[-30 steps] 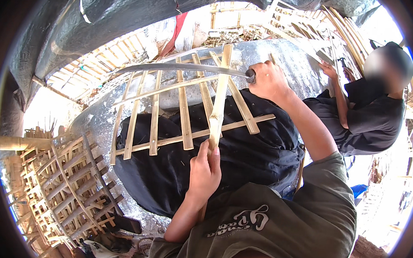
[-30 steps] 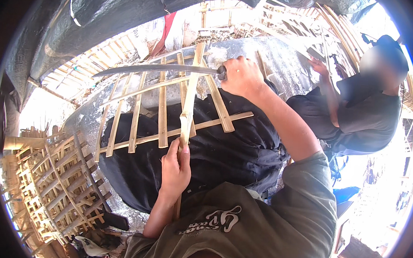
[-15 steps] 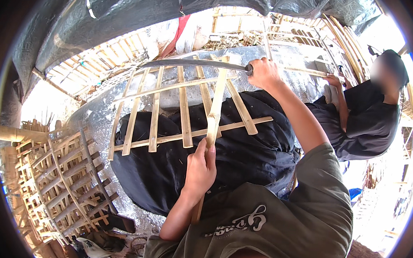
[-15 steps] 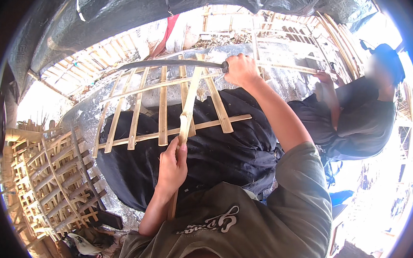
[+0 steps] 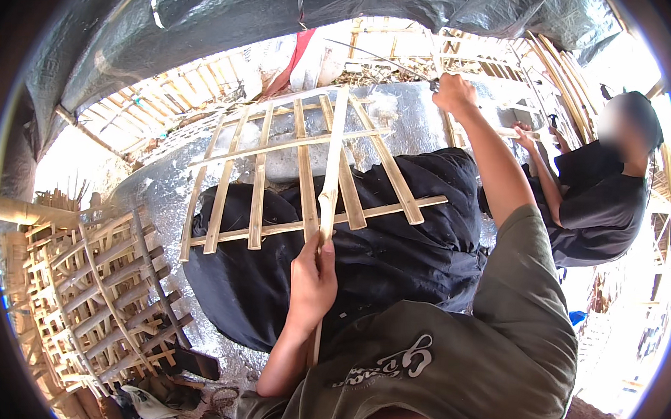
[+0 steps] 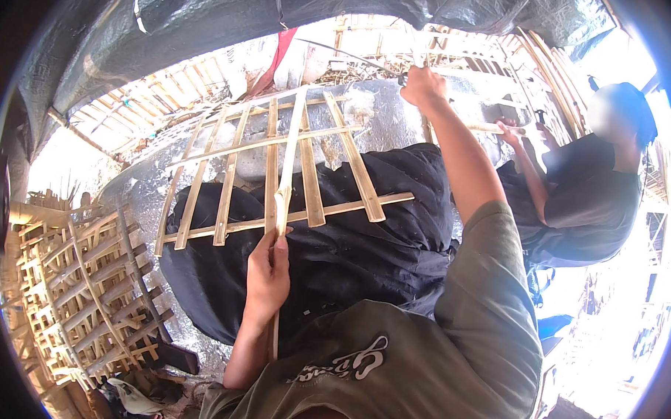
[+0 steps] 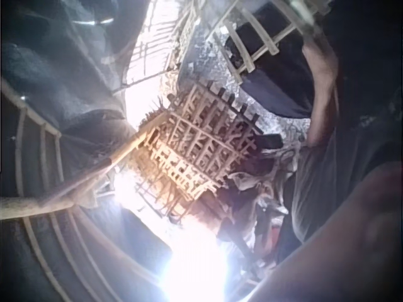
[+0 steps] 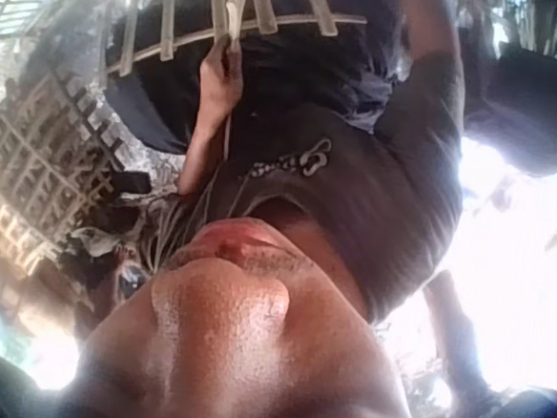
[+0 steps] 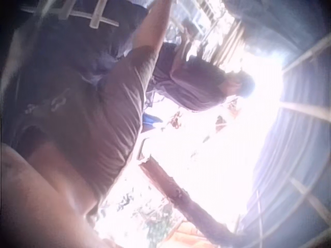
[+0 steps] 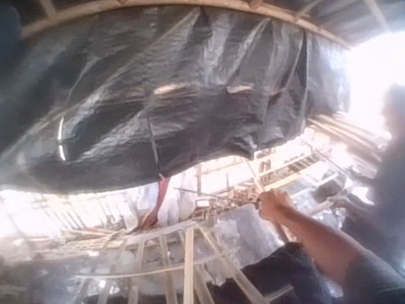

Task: The person uses a machete to trim and shape a thin wooden slat, then fits it into a partially assembled wooden lattice frame. The person repeatedly adjusts the slat's position to align it with the existing structure.

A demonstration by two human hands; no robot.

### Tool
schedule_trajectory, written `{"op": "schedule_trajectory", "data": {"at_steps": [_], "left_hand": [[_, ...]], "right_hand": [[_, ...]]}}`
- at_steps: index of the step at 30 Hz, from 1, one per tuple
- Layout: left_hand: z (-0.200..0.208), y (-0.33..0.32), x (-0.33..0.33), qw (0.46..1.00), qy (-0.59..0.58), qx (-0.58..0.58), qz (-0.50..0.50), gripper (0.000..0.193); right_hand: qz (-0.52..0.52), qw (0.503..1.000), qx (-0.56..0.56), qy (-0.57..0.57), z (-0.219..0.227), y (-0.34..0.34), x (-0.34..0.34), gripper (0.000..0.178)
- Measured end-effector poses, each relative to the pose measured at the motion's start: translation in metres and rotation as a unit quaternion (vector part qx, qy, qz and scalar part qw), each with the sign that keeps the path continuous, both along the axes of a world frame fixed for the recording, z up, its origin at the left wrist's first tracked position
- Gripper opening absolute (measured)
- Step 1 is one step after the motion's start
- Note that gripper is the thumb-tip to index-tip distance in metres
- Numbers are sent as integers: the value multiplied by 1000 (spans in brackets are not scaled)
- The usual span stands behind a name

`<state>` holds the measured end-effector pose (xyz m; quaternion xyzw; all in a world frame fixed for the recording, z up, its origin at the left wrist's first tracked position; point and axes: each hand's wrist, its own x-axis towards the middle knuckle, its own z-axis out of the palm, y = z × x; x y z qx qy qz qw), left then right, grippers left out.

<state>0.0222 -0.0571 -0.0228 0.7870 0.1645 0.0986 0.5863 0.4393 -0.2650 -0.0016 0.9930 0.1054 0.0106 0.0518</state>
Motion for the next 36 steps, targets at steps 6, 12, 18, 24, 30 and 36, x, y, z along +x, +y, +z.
{"op": "schedule_trajectory", "data": {"at_steps": [6,12,18,24,30,36], "left_hand": [[-4,7,11,987,30,-151,-46,32],[-11,8,13,966,69,-246,-46,37],[-15,-2,14,969,74,-223,-81,42],[-5,-18,16,938,78,-329,-77,46],[-7,-26,8,952,60,-293,-65,39],[-11,-30,7,973,41,-220,-54,35]], "right_hand": [[-8,995,98,20,-20,-20,10,46],[68,967,229,86,-4,-5,-58,52],[217,955,198,26,8,20,-144,43],[257,954,117,104,23,43,-201,24],[244,961,86,97,18,43,-216,15],[243,966,64,58,9,33,-192,17]]}}
